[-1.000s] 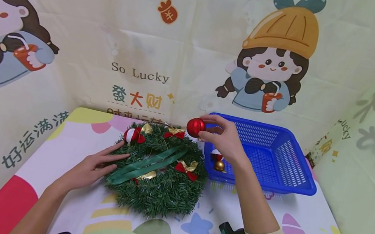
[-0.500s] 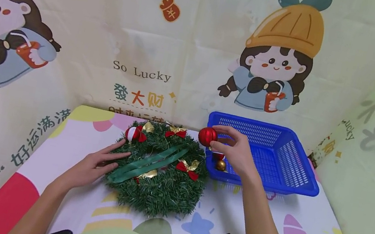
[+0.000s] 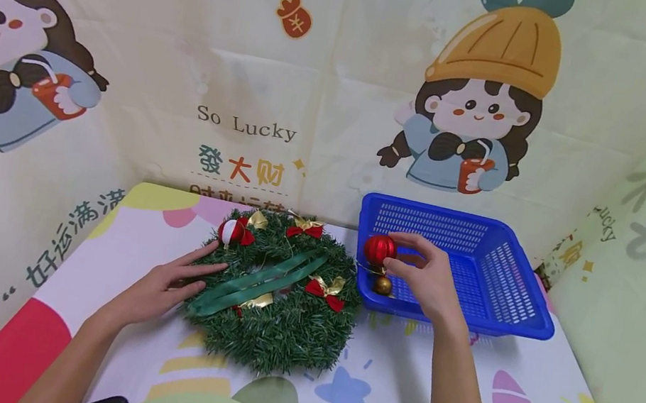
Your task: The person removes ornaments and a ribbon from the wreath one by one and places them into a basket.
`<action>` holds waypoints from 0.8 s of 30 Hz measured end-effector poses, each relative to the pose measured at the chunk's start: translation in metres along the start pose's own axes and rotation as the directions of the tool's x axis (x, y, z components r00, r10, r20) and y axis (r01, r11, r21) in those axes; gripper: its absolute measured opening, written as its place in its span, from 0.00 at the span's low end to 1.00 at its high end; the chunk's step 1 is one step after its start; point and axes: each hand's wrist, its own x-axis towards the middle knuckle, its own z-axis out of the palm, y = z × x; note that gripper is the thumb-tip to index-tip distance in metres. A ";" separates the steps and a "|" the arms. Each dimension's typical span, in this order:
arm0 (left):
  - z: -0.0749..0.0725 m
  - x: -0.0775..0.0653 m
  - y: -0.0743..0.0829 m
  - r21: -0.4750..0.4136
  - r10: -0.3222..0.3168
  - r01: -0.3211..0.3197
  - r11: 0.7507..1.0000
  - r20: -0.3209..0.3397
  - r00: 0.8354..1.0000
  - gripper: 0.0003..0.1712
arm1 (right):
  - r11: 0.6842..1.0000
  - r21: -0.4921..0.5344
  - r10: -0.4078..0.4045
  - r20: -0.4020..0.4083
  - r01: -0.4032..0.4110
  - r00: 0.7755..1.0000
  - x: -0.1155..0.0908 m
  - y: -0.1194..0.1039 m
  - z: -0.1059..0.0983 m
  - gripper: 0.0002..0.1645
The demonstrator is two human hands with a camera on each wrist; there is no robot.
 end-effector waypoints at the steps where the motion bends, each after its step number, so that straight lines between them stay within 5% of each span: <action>1: 0.000 0.000 0.000 0.002 0.001 -0.001 1.000 0.001 1.000 0.25 | 1.000 -0.007 0.005 0.000 -0.005 1.000 -0.001 0.002 -0.001 0.28; 24: 0.000 0.001 0.003 0.014 0.005 -0.005 1.000 0.002 1.000 0.26 | 0.953 -0.301 0.055 0.051 -0.037 0.997 -0.001 0.018 -0.003 0.25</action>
